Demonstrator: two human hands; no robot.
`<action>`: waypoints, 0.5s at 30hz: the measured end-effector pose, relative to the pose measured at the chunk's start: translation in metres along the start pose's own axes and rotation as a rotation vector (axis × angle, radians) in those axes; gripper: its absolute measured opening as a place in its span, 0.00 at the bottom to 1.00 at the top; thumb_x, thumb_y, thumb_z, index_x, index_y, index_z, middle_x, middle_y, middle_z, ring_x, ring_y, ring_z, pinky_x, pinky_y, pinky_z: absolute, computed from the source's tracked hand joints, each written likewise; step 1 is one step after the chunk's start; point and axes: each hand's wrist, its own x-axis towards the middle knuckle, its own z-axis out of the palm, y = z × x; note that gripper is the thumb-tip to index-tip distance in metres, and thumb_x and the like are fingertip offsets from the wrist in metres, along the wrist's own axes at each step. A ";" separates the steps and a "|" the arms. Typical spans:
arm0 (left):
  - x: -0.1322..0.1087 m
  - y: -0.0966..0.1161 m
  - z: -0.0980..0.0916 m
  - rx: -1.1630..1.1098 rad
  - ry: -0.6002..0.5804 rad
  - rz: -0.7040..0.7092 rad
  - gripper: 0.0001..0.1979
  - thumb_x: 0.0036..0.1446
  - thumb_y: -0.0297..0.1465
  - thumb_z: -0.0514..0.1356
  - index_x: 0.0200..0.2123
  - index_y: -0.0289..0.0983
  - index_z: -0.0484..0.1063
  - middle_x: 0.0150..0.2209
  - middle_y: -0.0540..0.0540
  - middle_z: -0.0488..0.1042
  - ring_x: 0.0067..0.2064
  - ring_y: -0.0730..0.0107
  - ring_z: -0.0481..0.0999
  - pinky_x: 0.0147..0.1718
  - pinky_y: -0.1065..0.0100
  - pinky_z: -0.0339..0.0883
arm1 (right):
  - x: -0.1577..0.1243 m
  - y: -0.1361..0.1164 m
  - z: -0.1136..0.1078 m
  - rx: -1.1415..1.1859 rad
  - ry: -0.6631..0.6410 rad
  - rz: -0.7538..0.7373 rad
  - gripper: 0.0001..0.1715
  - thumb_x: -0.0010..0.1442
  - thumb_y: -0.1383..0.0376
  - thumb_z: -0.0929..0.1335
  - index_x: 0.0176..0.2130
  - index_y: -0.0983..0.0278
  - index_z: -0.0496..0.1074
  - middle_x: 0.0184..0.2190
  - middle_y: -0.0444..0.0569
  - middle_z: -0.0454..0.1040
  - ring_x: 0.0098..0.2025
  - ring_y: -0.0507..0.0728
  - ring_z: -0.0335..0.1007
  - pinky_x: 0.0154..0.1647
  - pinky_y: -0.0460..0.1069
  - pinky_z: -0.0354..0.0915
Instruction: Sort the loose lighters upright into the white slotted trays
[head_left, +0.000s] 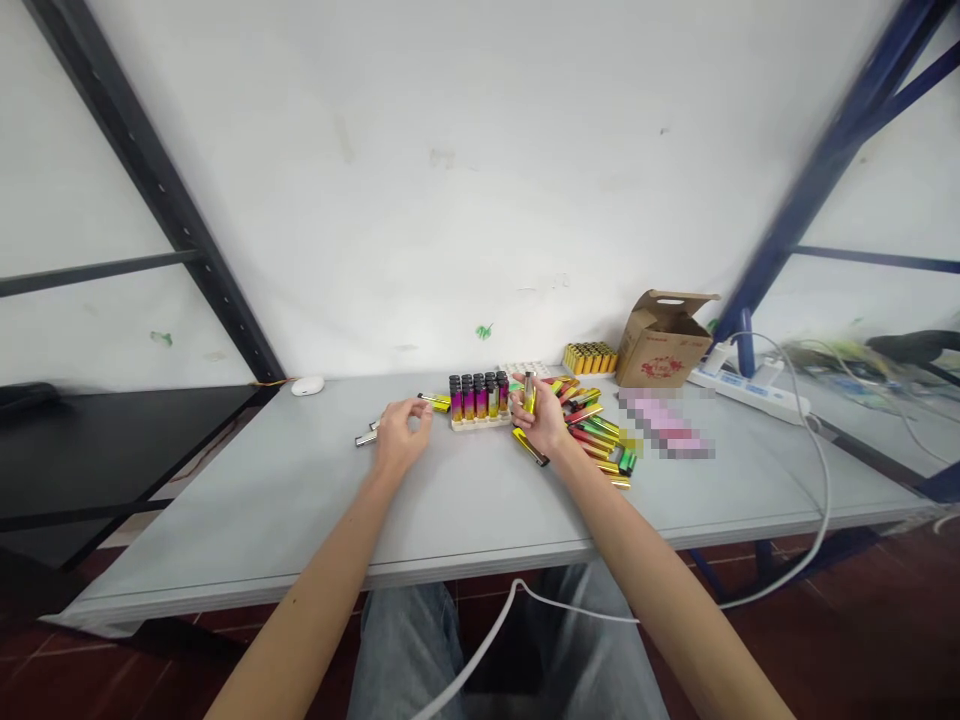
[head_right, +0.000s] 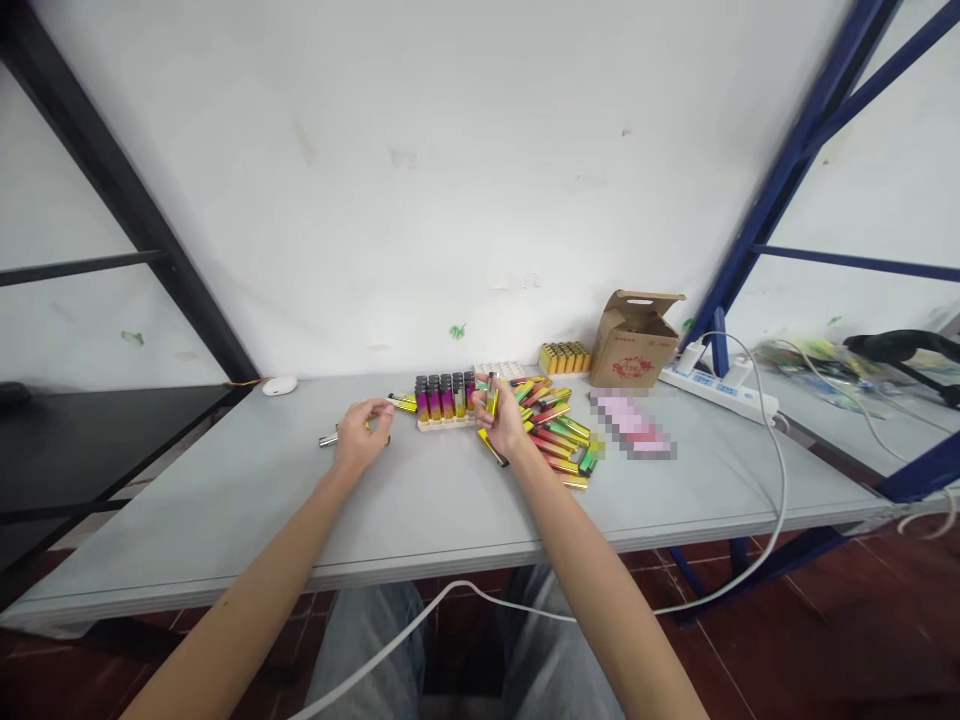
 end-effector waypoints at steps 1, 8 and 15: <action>0.000 0.001 0.001 0.013 -0.022 0.045 0.13 0.59 0.39 0.57 0.43 0.40 0.73 0.36 0.45 0.76 0.45 0.56 0.74 0.48 0.58 0.66 | 0.001 -0.001 -0.001 0.035 0.006 0.016 0.14 0.57 0.54 0.67 0.40 0.60 0.67 0.20 0.37 0.67 0.14 0.45 0.42 0.14 0.42 0.42; -0.003 0.011 0.003 0.137 -0.288 0.191 0.39 0.53 0.43 0.65 0.65 0.42 0.55 0.60 0.39 0.65 0.62 0.48 0.63 0.60 0.50 0.58 | 0.002 0.000 0.002 0.034 0.089 0.044 0.09 0.60 0.58 0.66 0.37 0.61 0.70 0.28 0.44 0.74 0.27 0.52 0.69 0.23 0.45 0.63; -0.003 0.004 0.005 0.141 -0.293 0.141 0.39 0.55 0.39 0.62 0.67 0.40 0.51 0.63 0.38 0.62 0.64 0.47 0.62 0.62 0.48 0.56 | -0.001 -0.003 0.003 0.138 0.005 0.112 0.15 0.62 0.57 0.62 0.42 0.63 0.71 0.28 0.44 0.73 0.22 0.50 0.62 0.18 0.44 0.57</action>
